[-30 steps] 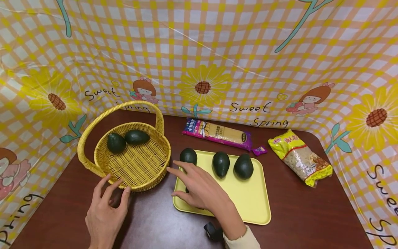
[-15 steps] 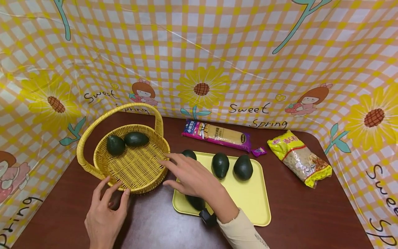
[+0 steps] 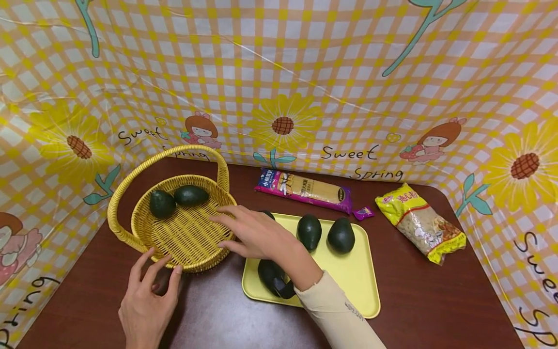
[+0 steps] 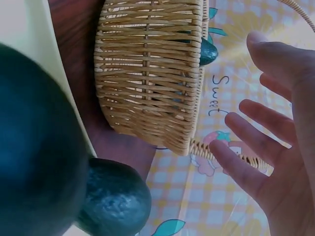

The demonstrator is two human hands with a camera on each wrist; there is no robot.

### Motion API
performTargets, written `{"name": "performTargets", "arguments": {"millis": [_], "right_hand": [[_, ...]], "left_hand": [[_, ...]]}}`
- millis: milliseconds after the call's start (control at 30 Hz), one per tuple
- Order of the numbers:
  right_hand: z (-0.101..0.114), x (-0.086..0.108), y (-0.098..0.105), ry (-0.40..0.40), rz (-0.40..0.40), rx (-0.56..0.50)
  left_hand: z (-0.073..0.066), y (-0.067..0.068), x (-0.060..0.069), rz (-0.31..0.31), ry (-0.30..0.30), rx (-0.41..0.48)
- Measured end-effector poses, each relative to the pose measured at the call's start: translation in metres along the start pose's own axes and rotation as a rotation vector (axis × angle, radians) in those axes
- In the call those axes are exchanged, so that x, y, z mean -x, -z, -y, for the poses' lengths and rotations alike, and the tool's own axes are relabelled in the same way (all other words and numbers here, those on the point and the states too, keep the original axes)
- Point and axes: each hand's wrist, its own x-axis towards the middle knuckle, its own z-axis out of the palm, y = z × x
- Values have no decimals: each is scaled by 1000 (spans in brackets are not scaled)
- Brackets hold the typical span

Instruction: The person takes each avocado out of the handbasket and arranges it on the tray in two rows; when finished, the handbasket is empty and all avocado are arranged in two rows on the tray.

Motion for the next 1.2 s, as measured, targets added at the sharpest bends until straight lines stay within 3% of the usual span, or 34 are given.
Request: {"name": "performTargets", "arguments": {"millis": [300,833,1200], "right_hand": [[-10,-20,-2,37,42,-69],[-41,-55,-19,-9,99,-120],[-48,-83,-18,-49,200,-141]], "left_hand": [[0,0,1,1,4,4],[1,-1,1,9,-1,6],[1,-1,0,7,6,1]]}}
